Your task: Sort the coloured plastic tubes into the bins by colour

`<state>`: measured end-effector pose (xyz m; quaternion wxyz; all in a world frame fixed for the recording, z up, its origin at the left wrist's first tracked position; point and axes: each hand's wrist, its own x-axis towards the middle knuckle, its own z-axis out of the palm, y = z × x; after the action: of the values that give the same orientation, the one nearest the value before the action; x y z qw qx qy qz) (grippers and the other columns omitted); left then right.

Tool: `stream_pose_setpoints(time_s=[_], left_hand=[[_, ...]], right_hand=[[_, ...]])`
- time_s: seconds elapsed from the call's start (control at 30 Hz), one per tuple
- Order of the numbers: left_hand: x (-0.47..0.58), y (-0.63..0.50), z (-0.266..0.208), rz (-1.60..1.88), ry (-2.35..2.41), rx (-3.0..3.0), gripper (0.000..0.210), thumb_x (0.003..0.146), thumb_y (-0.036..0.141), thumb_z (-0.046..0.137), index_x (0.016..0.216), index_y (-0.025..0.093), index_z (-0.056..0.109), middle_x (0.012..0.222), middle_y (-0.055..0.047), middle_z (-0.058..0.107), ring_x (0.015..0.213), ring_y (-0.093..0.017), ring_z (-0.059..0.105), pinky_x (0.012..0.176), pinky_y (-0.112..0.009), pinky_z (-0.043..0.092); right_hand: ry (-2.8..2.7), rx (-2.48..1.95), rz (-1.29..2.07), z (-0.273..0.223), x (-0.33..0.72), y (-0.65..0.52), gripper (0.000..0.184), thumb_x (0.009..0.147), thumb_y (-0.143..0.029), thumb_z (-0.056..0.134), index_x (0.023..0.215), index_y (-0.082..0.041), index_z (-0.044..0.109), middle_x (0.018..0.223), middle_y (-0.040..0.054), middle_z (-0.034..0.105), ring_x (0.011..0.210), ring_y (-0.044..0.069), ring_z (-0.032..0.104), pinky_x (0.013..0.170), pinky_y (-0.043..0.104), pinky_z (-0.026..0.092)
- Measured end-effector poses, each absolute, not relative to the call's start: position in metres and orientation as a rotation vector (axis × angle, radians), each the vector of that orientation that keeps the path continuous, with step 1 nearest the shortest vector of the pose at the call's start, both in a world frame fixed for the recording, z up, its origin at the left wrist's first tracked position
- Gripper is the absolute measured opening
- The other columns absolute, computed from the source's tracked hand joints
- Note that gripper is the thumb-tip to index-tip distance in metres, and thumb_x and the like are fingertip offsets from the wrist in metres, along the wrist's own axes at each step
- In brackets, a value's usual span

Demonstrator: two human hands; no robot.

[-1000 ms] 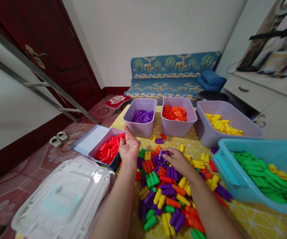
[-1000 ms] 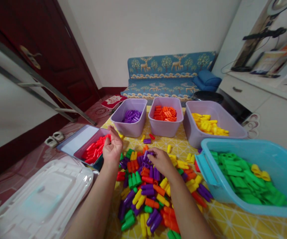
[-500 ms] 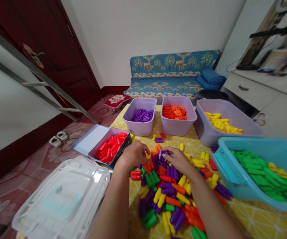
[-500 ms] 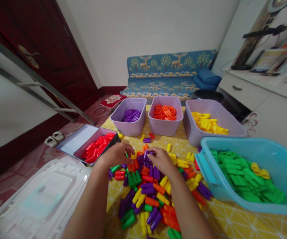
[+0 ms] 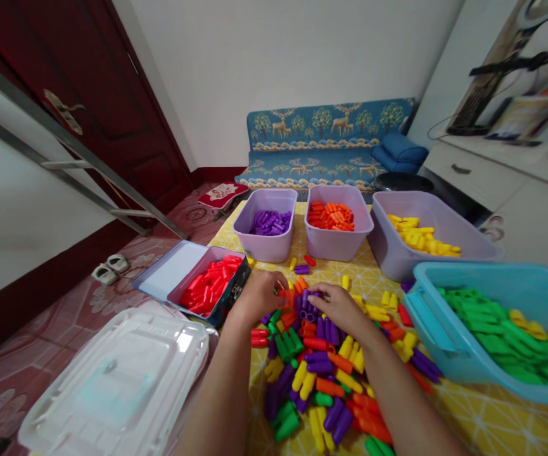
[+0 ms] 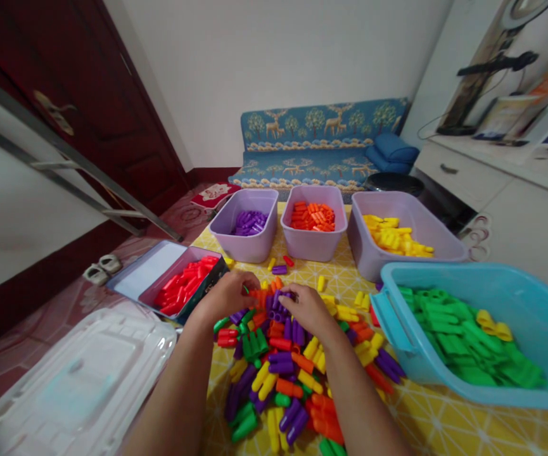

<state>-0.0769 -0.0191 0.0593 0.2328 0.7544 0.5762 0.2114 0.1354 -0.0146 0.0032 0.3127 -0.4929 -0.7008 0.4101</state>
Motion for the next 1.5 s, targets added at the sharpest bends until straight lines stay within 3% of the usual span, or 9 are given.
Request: stream_pose_setpoints(time_s=[0.2,0.4,0.6,0.8,0.9,1.03,1.13,1.27,1.5], left_hand=[[-0.056,-0.006,0.041,1.126,1.346,1.487,0.020,0.067,0.029,0.070,0.078,0.012,0.066,0.068,-0.002,0.065,0.061,-0.012,0.058,0.059,-0.023,0.046],[-0.041,-0.006,0.034,1.040,1.081,1.219,0.034,0.057,0.036,0.080,0.076,0.010,0.070,0.066,-0.003,0.069,0.057,-0.010,0.058,0.057,-0.021,0.046],[-0.042,-0.006,0.031,0.991,1.132,1.329,0.036,0.066,0.040,0.076,0.089,0.012,0.074,0.074,-0.005,0.073,0.062,-0.013,0.061,0.059,-0.023,0.048],[-0.037,-0.013,0.040,1.049,1.198,1.598,0.045,0.075,0.037,0.070,0.115,0.016,0.066,0.112,-0.013,0.069,0.098,-0.024,0.064,0.083,-0.034,0.051],[-0.027,-0.026,0.049,0.894,1.055,1.927,0.050,0.073,0.039,0.073,0.120,0.023,0.064,0.127,-0.012,0.061,0.117,-0.026,0.055,0.101,-0.040,0.042],[-0.012,-0.039,0.054,0.557,0.859,2.244,0.062,0.060,0.044,0.082,0.118,0.032,0.065,0.136,-0.009,0.055,0.131,-0.035,0.041,0.110,-0.051,0.027],[-0.009,-0.039,0.053,0.461,0.850,2.304,0.048,0.061,0.038,0.081,0.108,0.030,0.071,0.124,-0.008,0.063,0.124,-0.032,0.050,0.106,-0.044,0.034],[-0.025,-0.031,0.052,0.472,0.896,2.177,0.026,0.072,0.017,0.069,0.098,0.021,0.074,0.094,-0.005,0.073,0.087,-0.019,0.066,0.079,-0.025,0.049],[-0.068,-0.019,0.046,0.438,1.111,1.961,0.023,0.072,0.018,0.063,0.093,0.017,0.073,0.082,-0.003,0.073,0.071,-0.016,0.065,0.064,-0.022,0.047]], right_hand=[[-1.987,-1.215,1.091,0.016,0.134,-0.020,0.023,0.078,-0.039,0.063,0.080,-0.018,0.072,0.083,0.0051,0.072,0.079,0.021,0.065,0.074,0.031,0.048],[-1.590,-1.198,1.250,0.013,0.132,-0.017,0.045,0.070,-0.037,0.072,0.109,-0.017,0.061,0.097,0.0065,0.071,0.086,0.020,0.066,0.077,0.032,0.052],[-1.423,-1.139,1.276,0.020,0.136,-0.015,0.036,0.068,-0.037,0.072,0.096,-0.016,0.066,0.088,0.0069,0.071,0.081,0.019,0.067,0.075,0.031,0.053],[-0.990,-1.214,1.104,0.038,0.157,-0.013,0.042,0.065,-0.044,0.073,0.095,-0.017,0.064,0.067,-0.0003,0.064,0.051,0.010,0.054,0.049,0.022,0.044],[-0.904,-1.179,1.086,0.048,0.168,-0.013,0.047,0.063,-0.043,0.076,0.100,-0.018,0.063,0.068,-0.0024,0.062,0.051,0.008,0.052,0.048,0.020,0.043],[-0.971,-1.169,1.143,0.060,0.176,-0.018,0.047,0.062,-0.043,0.078,0.099,-0.018,0.064,0.074,-0.0005,0.064,0.053,0.008,0.053,0.050,0.019,0.045],[-1.025,-1.182,1.161,0.064,0.179,-0.020,0.047,0.061,-0.045,0.079,0.097,-0.018,0.065,0.075,0.0008,0.065,0.054,0.008,0.054,0.051,0.020,0.046],[-1.047,-1.202,1.150,0.064,0.183,-0.021,0.047,0.062,-0.046,0.078,0.098,-0.017,0.065,0.075,0.0014,0.066,0.053,0.007,0.054,0.050,0.019,0.045],[-1.147,-1.276,1.143,0.072,0.184,-0.025,0.048,0.067,-0.046,0.074,0.103,-0.017,0.063,0.069,-0.0012,0.061,0.050,0.007,0.050,0.047,0.019,0.040]])
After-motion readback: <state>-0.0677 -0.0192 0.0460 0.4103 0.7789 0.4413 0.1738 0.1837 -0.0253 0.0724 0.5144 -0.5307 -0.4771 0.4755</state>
